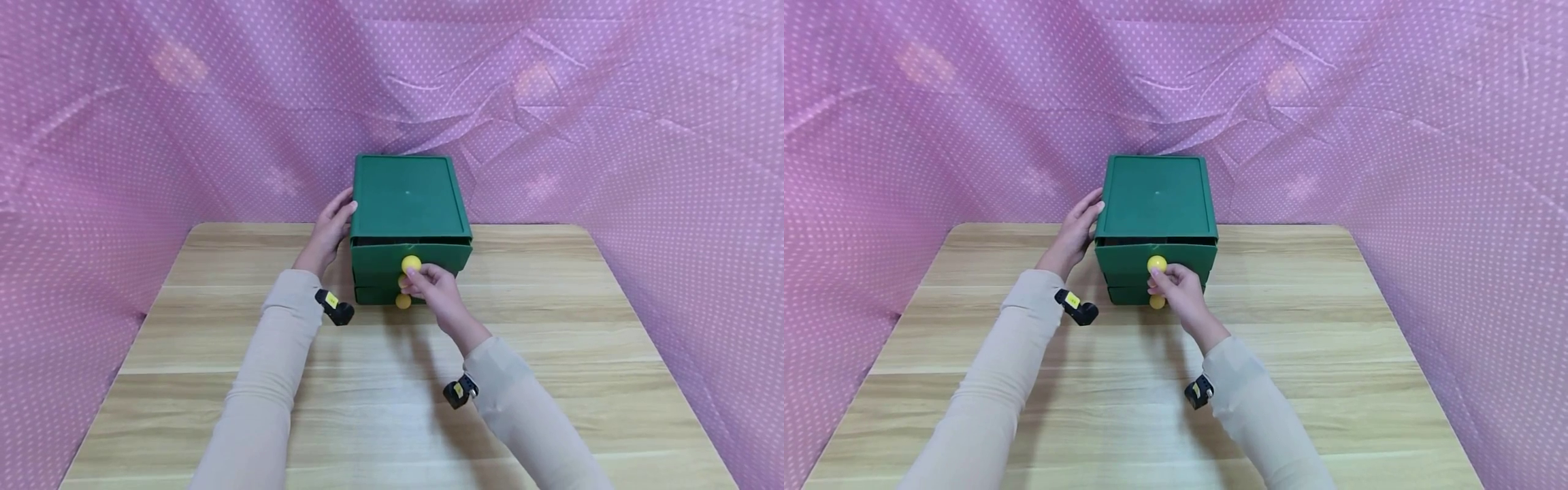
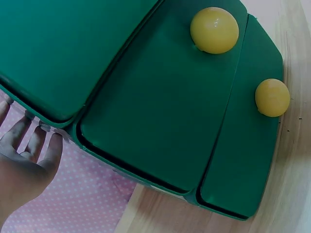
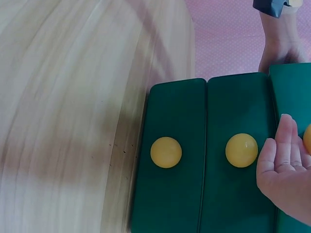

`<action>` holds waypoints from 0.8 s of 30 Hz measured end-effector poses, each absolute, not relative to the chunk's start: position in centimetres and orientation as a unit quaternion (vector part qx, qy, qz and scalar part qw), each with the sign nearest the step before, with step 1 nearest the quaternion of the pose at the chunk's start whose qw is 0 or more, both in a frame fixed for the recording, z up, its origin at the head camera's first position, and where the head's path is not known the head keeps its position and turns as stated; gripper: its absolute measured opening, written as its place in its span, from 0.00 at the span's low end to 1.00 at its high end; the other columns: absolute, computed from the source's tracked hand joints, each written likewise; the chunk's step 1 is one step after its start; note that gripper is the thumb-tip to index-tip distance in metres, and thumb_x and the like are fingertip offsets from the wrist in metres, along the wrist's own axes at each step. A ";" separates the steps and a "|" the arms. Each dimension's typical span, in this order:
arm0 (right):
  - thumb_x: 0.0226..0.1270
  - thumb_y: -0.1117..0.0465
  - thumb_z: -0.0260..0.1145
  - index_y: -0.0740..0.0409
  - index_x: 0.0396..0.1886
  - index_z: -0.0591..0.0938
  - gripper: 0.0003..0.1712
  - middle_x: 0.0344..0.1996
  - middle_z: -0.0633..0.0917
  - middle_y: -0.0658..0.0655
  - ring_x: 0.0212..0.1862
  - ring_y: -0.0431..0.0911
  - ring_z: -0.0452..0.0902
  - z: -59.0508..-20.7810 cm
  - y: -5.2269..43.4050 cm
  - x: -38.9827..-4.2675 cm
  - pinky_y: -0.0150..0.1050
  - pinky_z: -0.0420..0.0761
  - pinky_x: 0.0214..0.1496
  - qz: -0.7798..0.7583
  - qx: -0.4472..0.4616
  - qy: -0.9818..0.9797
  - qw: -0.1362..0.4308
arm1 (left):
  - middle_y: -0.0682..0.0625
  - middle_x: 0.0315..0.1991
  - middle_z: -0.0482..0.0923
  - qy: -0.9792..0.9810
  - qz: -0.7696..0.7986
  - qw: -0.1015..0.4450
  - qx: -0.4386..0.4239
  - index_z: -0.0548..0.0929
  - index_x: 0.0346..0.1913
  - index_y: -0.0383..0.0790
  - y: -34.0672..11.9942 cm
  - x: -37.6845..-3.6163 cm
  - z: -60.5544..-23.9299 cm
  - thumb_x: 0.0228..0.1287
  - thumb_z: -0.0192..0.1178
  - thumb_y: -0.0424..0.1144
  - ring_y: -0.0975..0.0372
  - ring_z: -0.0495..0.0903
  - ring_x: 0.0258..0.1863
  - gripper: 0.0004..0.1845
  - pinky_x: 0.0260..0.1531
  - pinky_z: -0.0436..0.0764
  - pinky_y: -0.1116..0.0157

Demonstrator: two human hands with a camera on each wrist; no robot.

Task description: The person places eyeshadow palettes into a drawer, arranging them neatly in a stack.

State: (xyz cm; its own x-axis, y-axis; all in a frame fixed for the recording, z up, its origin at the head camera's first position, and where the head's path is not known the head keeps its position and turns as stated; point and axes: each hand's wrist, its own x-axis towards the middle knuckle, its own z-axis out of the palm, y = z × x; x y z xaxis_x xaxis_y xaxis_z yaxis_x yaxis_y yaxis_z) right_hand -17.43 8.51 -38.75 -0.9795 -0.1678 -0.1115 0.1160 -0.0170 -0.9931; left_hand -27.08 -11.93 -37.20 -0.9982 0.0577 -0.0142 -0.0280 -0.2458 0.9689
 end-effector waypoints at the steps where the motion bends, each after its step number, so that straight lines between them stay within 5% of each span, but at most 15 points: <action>1: 0.62 0.57 0.55 0.69 0.40 0.72 0.17 0.37 0.77 0.69 0.36 0.52 0.76 -38.7 8.4 -17.5 0.45 0.72 0.46 -0.712 -0.016 0.695 0.099 | 0.51 0.59 0.61 0.613 0.790 0.027 0.012 0.62 0.62 0.46 -11.9 -27.1 -37.2 0.62 0.51 0.40 0.60 0.70 0.43 0.24 0.42 0.71 0.65; 24: 0.62 0.56 0.55 0.67 0.40 0.73 0.17 0.34 0.79 0.67 0.37 0.57 0.75 -38.1 8.1 -19.0 0.42 0.73 0.45 -0.674 -0.002 0.733 0.098 | 0.53 0.58 0.62 0.619 0.785 0.029 -0.007 0.64 0.61 0.48 -11.9 -27.5 -37.1 0.61 0.51 0.41 0.60 0.70 0.43 0.24 0.42 0.71 0.66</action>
State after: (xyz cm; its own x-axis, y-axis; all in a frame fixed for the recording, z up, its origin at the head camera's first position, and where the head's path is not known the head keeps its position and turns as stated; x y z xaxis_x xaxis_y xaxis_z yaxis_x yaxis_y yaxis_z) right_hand -19.05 8.12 -38.09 -0.9809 -0.1352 -0.1398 0.1280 0.0923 -0.9875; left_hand -27.54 -11.91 -37.09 -0.9982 0.0380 -0.0466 -0.0542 -0.2315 0.9713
